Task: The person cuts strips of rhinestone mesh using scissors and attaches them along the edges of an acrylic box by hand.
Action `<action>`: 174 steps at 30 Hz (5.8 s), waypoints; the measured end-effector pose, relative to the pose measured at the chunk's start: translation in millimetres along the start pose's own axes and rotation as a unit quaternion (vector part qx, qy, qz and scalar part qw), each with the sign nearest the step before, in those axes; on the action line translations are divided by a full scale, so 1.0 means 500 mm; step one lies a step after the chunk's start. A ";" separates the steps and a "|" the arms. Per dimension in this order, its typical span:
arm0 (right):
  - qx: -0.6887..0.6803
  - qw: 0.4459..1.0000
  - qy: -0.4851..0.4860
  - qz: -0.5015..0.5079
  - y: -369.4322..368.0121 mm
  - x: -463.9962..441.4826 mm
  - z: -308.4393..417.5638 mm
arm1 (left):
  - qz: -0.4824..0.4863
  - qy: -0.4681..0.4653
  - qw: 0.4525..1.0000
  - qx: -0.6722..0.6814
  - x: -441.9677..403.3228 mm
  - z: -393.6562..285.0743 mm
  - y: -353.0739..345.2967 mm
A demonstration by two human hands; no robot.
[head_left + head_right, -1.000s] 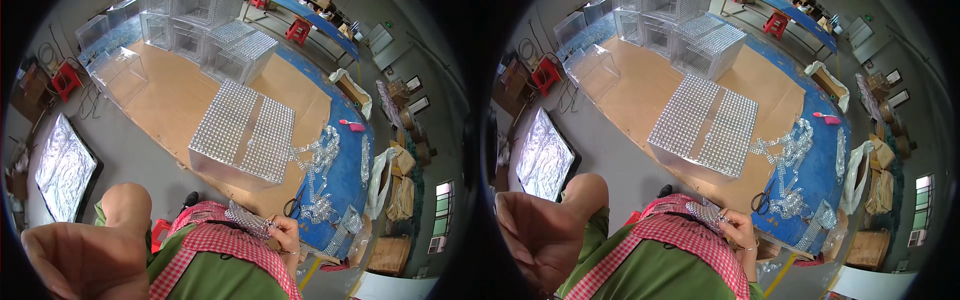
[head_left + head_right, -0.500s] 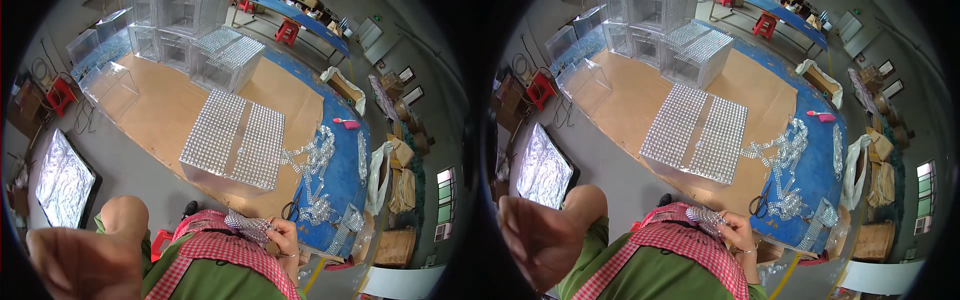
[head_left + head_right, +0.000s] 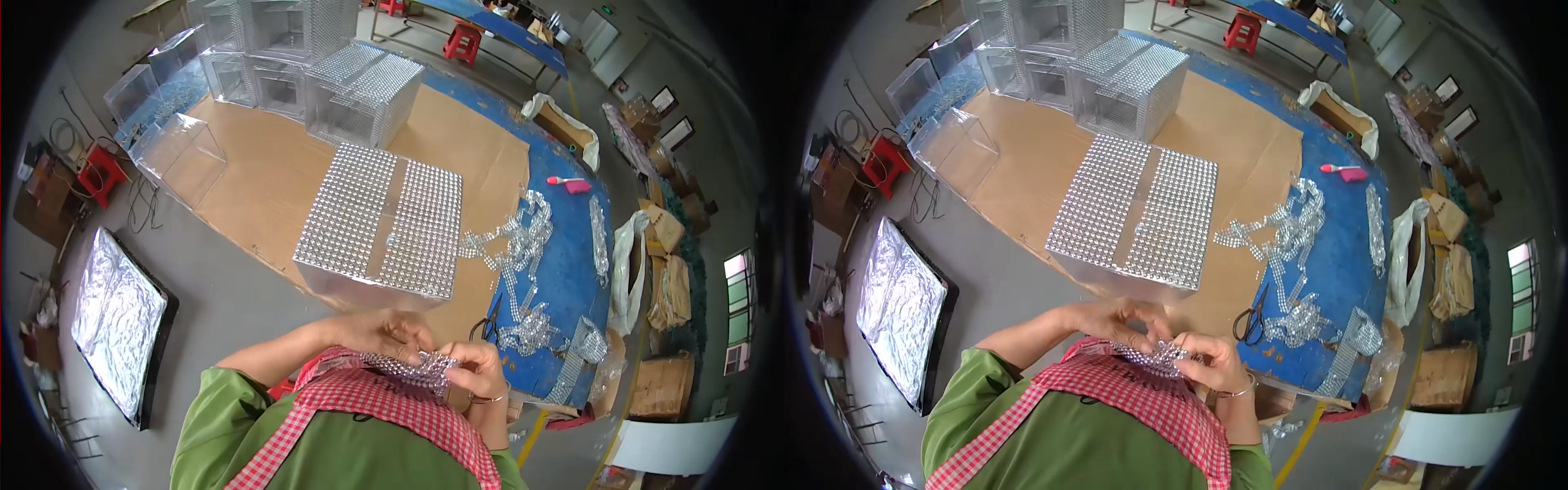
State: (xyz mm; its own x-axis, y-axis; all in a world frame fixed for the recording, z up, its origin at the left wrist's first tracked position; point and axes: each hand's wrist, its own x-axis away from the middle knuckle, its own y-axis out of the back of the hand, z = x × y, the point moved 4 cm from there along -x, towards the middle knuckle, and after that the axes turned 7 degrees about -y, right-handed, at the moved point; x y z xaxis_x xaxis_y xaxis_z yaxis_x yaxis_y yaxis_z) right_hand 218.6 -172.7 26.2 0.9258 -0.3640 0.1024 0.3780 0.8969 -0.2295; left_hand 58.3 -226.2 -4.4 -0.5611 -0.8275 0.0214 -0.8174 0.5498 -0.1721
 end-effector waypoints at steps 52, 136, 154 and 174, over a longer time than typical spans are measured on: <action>0.256 0.944 -0.129 -0.162 0.084 -0.030 -0.069 | -0.493 -0.106 0.856 0.114 0.086 0.121 0.041; -0.014 0.996 -0.082 -0.041 0.107 -0.037 -0.130 | -0.401 0.010 0.909 -0.117 0.130 0.103 0.138; -0.013 0.994 -0.090 0.055 0.035 -0.036 -0.077 | -0.130 -0.022 0.986 -0.104 0.044 0.120 0.014; 0.259 0.926 -0.020 -0.273 0.102 -0.039 -0.075 | -0.525 -0.110 0.844 -0.008 0.085 0.130 0.047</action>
State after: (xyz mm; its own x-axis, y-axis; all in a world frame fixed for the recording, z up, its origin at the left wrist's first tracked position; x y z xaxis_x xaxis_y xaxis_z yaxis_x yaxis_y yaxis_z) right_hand 219.9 -129.2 -23.8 0.5929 -0.7984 0.1048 0.7249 0.5859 0.3622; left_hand 23.8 -255.8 -71.4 0.5105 -0.8593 -0.0309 -0.8513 -0.5001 -0.1585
